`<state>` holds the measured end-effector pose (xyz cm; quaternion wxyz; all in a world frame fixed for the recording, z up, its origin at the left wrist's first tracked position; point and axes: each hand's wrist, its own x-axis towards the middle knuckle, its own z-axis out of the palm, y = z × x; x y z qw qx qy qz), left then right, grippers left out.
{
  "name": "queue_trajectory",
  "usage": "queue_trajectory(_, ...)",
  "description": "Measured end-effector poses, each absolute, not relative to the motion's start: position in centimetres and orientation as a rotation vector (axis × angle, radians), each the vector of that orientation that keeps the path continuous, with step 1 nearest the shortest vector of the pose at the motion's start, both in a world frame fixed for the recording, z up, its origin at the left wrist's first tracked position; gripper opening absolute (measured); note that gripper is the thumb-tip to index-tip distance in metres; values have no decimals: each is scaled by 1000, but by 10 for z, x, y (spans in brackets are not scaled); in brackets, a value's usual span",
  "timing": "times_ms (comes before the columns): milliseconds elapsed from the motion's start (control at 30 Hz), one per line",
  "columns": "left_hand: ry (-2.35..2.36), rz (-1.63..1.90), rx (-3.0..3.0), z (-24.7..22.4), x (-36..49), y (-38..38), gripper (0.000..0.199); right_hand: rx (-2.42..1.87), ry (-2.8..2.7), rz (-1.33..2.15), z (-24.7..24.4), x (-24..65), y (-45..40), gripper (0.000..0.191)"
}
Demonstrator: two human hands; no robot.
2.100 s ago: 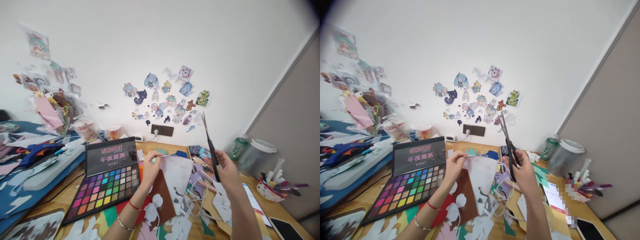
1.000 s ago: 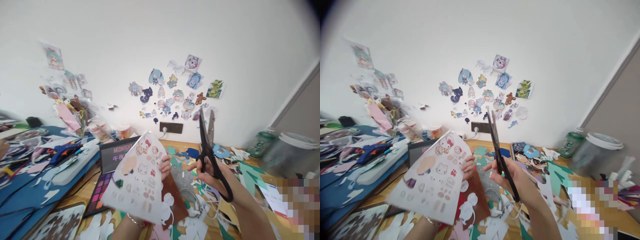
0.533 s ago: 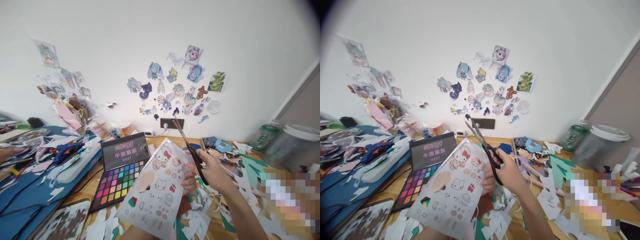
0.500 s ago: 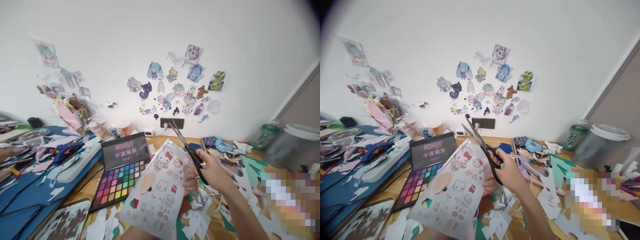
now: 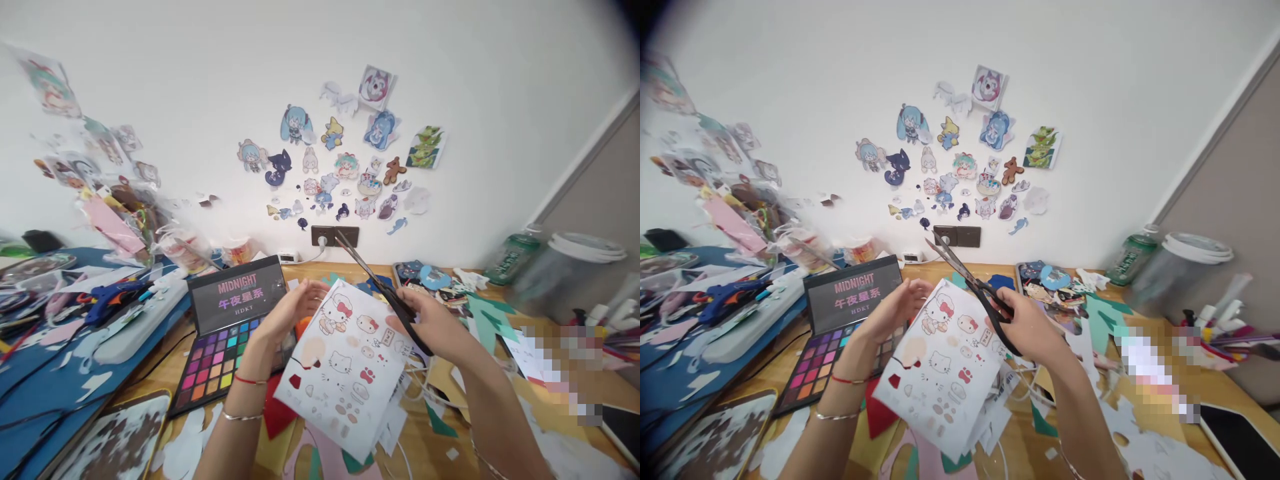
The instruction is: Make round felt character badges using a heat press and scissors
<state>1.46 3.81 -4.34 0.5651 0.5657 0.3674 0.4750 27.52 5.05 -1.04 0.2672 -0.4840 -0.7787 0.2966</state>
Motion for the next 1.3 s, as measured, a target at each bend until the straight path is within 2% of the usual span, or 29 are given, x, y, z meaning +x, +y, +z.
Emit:
queue_trajectory(100, 862, 1098, 1469, -32, 13, 30, 37, -1256, -2120, 800, -6, 280, 50, 12)
queue_trajectory(267, 1306, 1076, 1851, -28, 51, 16, 48, -1225, -2115, 872, -6, 282, 49, 15)
queue_trajectory(400, 1477, 1165, 1784, -40, 83, 17, 41, -1215, -2090, 946, -7, 283, 49, 14)
queue_trajectory(567, 1483, 1194, 1632, -49, 90, 20, 25, -1220, -2072, 1000, -7, 284, 50, 16)
queue_trajectory(733, 1511, 1172, 1720, -50, 81, 24, 20, -1256, -2086, 999, -8, 285, 52, 14)
queue_trajectory(933, 1494, 1190, 1739, -46, 65, 31, 31, -1289, -2117, 957, -8, 288, 53, 13)
queue_trajectory(1133, 1404, 1228, 1627, -40, 55, 31, 27, -1275, -2139, 972, -11, 290, 54, 13)
queue_trajectory(1300, 1186, 1120, 1459, -33, 46, 26, 33, -1371, -2136, 896, -9, 289, 54, 15)
